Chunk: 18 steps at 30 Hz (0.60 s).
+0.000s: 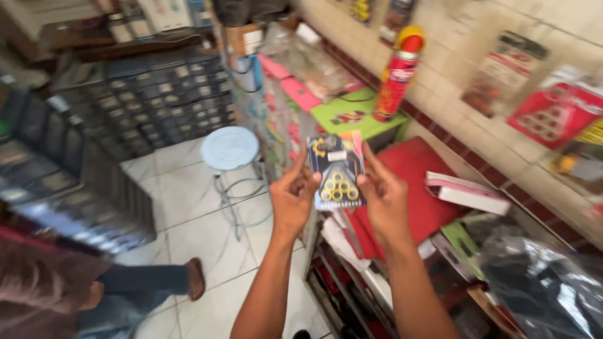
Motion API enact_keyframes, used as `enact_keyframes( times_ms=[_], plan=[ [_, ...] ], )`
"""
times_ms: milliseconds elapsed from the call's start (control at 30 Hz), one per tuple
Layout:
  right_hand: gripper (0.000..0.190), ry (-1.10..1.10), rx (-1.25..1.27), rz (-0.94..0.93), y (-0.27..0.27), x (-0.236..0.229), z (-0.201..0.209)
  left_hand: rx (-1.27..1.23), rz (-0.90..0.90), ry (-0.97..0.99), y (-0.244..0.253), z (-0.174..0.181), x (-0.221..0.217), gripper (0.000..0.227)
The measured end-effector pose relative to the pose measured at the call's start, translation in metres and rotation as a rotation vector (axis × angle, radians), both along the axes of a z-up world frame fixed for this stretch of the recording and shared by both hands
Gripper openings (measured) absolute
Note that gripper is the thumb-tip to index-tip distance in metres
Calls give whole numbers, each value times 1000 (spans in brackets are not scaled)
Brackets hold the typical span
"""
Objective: The person picks up packaged motorcycle parts from shelves and places them in a line on a glass display counter.
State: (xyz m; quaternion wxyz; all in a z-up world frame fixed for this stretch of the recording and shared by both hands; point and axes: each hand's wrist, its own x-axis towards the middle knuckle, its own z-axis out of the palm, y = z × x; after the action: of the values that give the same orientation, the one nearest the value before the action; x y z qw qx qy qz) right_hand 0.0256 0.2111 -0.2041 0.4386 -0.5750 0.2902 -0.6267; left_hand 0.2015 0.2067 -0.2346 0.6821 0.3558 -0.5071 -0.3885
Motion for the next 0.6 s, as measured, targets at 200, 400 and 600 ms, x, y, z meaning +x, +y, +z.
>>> enact_keyframes(
  times_ms=[200,400,600],
  plan=[
    [58,-46,208,184,36,36,-18,11,134,20,58,-32,30,59],
    [58,29,247,371,74,57,-28,78,361,-18,137,-38,42,59],
    [56,31,309,534,122,65,-35,149,545,-33,214,-41,33,60]
  ],
)
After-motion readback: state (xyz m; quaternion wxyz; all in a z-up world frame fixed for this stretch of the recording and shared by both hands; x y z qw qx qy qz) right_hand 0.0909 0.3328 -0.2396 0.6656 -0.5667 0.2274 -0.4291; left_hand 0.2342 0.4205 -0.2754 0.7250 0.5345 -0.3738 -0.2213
